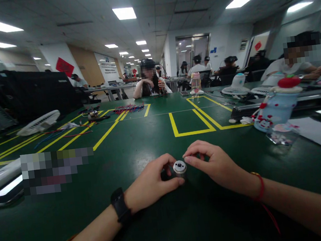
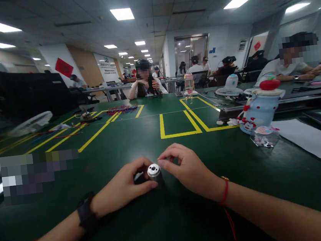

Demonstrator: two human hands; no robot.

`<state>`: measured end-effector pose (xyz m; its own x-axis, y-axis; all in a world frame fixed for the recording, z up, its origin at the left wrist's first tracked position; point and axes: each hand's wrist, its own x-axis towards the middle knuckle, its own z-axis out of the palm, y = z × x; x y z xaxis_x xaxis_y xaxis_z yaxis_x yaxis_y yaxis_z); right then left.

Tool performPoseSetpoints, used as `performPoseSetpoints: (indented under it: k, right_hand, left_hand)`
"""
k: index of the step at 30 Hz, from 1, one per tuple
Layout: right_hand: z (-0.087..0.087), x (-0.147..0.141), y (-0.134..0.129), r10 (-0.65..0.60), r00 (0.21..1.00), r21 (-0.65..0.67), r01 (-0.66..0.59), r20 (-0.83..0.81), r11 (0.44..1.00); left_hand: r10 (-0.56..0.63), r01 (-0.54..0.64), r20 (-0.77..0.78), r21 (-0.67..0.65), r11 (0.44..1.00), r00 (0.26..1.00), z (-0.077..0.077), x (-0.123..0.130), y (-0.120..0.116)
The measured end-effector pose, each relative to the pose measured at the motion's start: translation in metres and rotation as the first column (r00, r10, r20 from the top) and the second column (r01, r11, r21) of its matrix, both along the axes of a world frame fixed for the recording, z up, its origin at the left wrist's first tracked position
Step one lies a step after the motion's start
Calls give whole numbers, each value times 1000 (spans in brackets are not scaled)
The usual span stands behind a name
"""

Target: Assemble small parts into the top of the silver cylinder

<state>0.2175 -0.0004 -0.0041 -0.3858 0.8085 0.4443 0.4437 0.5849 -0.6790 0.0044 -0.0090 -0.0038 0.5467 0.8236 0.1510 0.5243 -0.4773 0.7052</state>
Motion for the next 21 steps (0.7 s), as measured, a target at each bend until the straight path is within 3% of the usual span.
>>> performPoseSetpoints:
  k: [10,21]
  right_hand:
    - [-15,6,3,82,975,-114,-60,204,992]
    - [-15,7,2,113,939,-84,-90,326,992]
  left_hand:
    - [24,-24,-2,-81,996,1000,2,-21,10]
    - [24,-28,-35,-103,994,999,-1,-21,10]
